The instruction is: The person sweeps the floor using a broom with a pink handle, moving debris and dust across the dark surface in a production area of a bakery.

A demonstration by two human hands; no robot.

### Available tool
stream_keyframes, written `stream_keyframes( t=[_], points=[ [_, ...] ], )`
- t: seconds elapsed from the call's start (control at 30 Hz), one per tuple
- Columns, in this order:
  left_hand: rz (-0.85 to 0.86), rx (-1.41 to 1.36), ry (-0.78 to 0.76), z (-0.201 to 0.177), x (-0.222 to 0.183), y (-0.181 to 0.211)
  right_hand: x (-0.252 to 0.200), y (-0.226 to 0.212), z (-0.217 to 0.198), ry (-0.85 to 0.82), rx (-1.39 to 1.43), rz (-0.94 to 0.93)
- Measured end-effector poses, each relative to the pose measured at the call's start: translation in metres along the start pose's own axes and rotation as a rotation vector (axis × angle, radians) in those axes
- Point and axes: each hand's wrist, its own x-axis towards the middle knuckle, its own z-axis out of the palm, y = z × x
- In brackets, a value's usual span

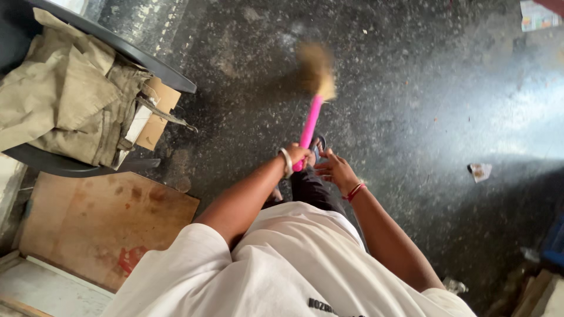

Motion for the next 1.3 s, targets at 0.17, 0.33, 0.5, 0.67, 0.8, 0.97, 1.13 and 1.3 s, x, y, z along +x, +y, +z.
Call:
stream_keyframes(
  t=[0.17, 0.33, 0.5, 0.67, 0.8, 0.97, 1.13, 1.3],
  points=[
    [0.208, 0.058, 0.145, 0.050, -0.025, 0.080, 0.049, -0.069, -0.020, -0.022, 0.117, -0.099],
    [0.480, 0.378, 0.453, 0.080, -0.013, 0.125, 0.079, -0.149, -0.046, -0.146, -0.042, -0.087],
    [0.418, 0.313, 0.478, 0.081, 0.052, 0.130, 0.134, -0.184, -0.045, -0.408, -0.259, -0.257],
    [0.359, 0.292, 0.210, 0.050, 0.101, 0.122, 0.213, -0.174, -0.064, -0.234, -0.111, -0.055],
    [0.205, 0.002, 0.073, 0.004, 0.109, 0.126, 0.247, -0.144, -0.062, -0.309, -0.014, 0.124],
    [-0.095, -0.047, 0.156, -0.043, 0.106, 0.120, 0.258, -0.157, -0.079, -0.055, 0.329, 0.319],
    [0.017, -0.131, 0.297, -0.076, 0.114, 0.132, 0.280, -0.223, -0.124, 0.208, 0.382, 0.195],
    [0.111, -0.107, 0.364, -0.099, 0.113, 0.150, 0.300, -0.286, -0.102, 0.305, 0.420, -0.028]
  ],
)
